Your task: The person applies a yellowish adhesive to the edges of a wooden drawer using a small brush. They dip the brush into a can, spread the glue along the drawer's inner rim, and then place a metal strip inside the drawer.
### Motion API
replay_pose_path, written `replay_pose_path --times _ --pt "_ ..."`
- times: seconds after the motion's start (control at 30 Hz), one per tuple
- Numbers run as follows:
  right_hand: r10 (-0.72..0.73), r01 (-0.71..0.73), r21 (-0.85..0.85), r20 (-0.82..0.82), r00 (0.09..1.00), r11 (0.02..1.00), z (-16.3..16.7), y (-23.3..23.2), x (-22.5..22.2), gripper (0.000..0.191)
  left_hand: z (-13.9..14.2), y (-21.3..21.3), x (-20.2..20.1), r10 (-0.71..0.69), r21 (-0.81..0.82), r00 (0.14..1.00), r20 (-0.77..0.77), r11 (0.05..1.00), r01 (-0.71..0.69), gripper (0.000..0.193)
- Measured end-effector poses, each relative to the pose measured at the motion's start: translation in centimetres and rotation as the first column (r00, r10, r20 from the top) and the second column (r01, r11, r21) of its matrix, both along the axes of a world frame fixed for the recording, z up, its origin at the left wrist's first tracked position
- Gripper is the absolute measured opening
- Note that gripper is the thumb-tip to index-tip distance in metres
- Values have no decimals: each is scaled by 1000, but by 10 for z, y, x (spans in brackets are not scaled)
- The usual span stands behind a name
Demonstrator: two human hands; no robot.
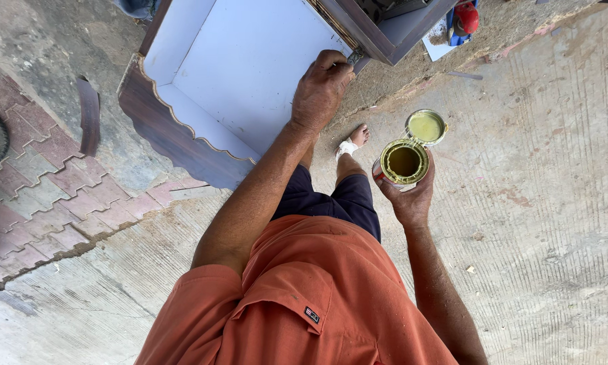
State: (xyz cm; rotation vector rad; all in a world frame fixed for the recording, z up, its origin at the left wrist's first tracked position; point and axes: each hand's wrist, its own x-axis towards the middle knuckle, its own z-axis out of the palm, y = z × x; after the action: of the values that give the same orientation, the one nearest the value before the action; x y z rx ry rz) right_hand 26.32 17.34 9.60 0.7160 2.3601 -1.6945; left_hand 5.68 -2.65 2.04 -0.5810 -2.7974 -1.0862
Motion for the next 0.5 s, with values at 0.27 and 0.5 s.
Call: replay_pose_path --times 0.27,0.5 --pt "-16 16 -8 0 1000 1000 0 3 -1 103 -4 -2 -11 -118 -276 993 -11 955 111 9" --pt "-25 25 -10 -2 1000 1000 0 4 1 103 3 -13 -13 -131 -164 990 -61 979 119 14"
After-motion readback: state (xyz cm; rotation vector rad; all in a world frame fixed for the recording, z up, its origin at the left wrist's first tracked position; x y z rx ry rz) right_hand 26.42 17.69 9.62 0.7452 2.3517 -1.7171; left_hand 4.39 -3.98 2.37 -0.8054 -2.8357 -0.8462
